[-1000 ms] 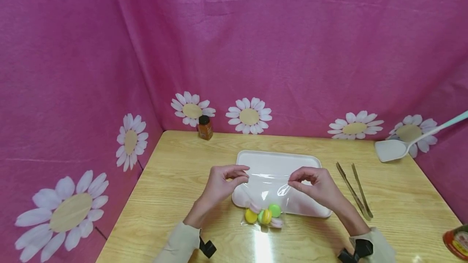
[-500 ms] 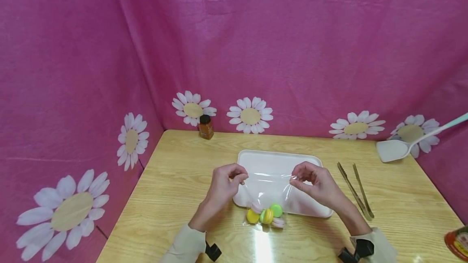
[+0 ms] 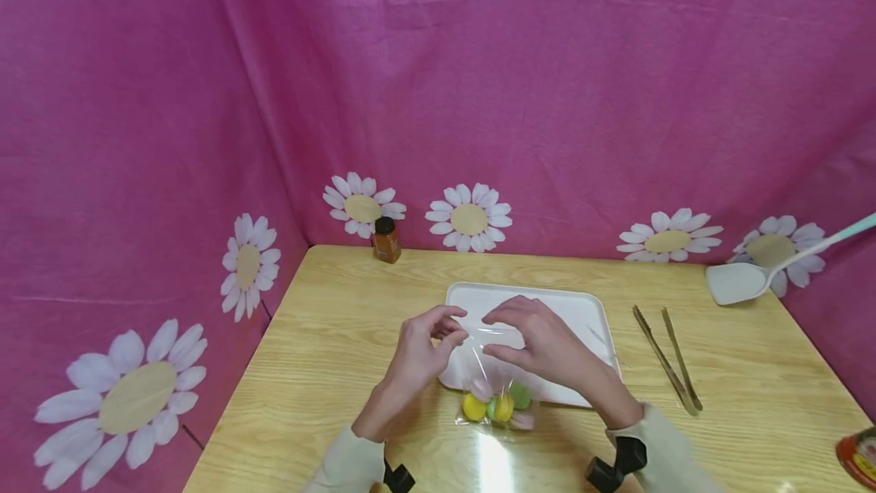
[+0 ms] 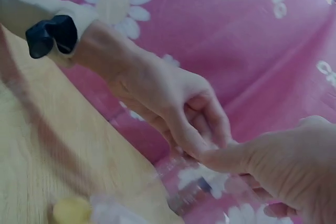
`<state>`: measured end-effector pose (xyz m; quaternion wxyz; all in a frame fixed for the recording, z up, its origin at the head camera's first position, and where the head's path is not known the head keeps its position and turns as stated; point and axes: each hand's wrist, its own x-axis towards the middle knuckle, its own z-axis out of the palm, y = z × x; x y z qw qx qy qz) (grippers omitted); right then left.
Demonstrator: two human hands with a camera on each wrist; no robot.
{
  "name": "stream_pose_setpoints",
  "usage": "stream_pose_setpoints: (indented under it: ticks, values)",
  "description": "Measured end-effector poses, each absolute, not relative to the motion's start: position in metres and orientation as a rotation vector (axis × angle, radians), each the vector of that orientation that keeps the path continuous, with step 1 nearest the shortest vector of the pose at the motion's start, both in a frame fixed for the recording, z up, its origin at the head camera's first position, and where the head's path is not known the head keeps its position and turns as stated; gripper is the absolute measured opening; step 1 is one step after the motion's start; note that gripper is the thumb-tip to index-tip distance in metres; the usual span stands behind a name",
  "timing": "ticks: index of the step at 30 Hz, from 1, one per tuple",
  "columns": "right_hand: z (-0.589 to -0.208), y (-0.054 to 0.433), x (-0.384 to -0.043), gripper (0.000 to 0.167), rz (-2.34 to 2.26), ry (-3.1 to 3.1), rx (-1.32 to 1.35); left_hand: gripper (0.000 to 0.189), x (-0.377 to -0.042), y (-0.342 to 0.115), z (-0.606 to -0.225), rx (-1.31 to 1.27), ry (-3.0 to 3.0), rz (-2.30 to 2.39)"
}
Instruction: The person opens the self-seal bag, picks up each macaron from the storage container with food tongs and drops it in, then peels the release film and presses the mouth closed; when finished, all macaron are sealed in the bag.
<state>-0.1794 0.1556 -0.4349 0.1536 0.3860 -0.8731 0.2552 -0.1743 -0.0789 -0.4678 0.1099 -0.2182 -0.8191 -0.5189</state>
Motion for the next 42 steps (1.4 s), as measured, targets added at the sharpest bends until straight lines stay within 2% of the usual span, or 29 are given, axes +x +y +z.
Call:
stream_pose_setpoints:
  ticks: [6, 11, 16, 24, 31, 42]
  values:
    - [-0.431, 0.133, -0.184, 0.014, 0.708, -2.580, 1.141, 0.023, -0.174, -0.079, -0.469, -0.718, -2.377, -1.536]
    - [-0.431, 0.129, -0.187, 0.005, 0.803, -2.646, 1.165, 0.013, -0.175, -0.082, -0.472, -0.767, -2.368, -1.554]
    - [-0.431, 0.128, -0.185, 0.005, 0.807, -2.612, 1.202, 0.006, -0.174, -0.085, -0.473, -0.770, -2.431, -1.569]
    - [-0.430, 0.128, -0.183, 0.014, 0.769, -2.633, 1.176, 0.016, -0.173, -0.084, -0.480, -0.808, -2.282, -1.486]
    - [-0.431, 0.133, -0.189, 0.007, 0.858, -2.674, 1.203, 0.021, -0.175, -0.083, -0.483, -0.695, -2.295, -1.537]
    - [-0.431, 0.144, -0.190, 0.009, 0.903, -2.683, 1.239, 0.019, -0.175, -0.082, -0.484, -0.673, -2.284, -1.602]
